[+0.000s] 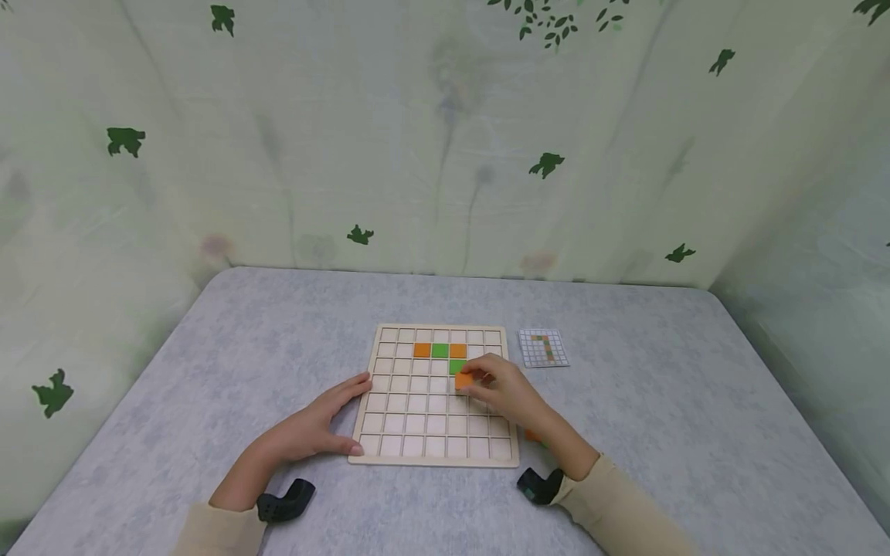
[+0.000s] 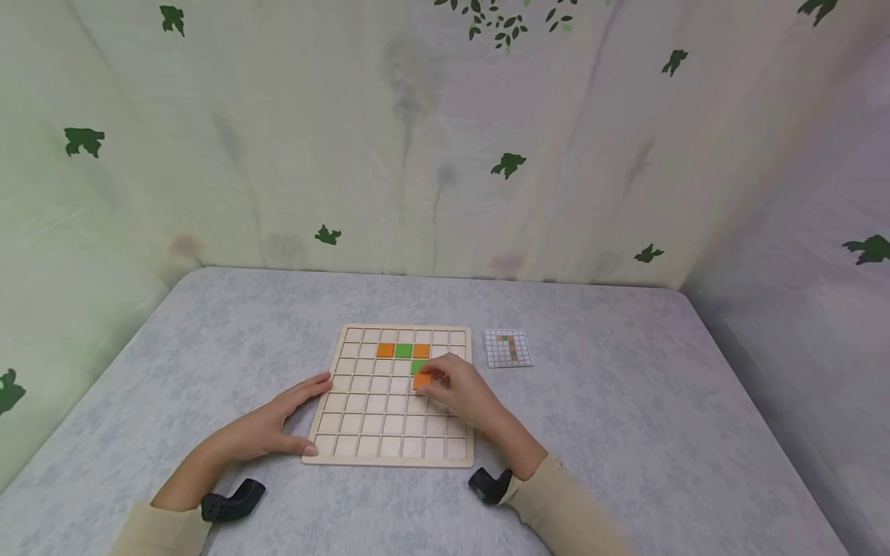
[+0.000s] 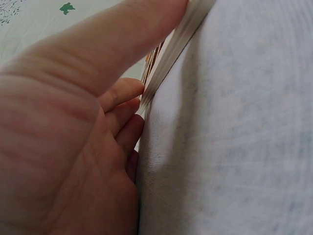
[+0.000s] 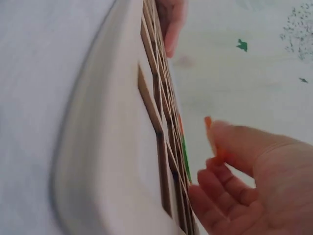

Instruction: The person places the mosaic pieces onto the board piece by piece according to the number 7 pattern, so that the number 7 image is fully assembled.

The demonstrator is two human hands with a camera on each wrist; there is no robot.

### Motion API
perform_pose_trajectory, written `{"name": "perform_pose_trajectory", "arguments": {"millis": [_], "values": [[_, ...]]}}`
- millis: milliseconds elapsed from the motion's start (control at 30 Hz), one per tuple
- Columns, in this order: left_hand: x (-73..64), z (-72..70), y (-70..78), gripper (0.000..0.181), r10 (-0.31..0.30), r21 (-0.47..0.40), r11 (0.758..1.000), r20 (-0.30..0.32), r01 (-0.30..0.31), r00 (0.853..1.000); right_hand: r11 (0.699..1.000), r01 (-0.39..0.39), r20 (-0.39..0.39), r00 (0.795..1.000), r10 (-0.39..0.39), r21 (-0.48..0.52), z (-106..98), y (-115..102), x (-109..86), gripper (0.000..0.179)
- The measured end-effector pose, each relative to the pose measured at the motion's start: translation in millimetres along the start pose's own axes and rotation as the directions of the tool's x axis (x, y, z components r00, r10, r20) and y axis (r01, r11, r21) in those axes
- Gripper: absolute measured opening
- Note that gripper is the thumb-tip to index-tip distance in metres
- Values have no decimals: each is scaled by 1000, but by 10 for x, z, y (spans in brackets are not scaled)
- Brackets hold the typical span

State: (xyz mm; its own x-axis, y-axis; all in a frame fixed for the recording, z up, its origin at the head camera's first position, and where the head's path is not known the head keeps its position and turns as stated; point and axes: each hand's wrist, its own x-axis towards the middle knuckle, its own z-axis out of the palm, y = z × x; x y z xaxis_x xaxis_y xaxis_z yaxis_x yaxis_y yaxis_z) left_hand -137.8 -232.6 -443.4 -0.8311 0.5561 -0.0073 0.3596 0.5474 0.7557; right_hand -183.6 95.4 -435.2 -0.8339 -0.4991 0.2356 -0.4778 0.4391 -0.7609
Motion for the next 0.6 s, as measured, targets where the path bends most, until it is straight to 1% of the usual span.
{"name": "perform_pose_trajectory", "arguments": {"millis": [167,333,500,600], "values": [[-1,-6,0,91,-6,-4,1000,0,6,1000,999,-26,-2,1000,26,-39,98,62,33,24],[2,-9,-1,91,-9,-16,1000,4,9,1000,997,-49,2,999,49,-63,149,31,51,21],[6,-13,7,92,-12,-24,1000,12,12,1000,993,-87,20,996,89,-81,160,-3,53,21],[9,-10,11,91,-8,-29,1000,17,8,1000,992,-110,26,993,112,-53,129,-21,45,24]]}}
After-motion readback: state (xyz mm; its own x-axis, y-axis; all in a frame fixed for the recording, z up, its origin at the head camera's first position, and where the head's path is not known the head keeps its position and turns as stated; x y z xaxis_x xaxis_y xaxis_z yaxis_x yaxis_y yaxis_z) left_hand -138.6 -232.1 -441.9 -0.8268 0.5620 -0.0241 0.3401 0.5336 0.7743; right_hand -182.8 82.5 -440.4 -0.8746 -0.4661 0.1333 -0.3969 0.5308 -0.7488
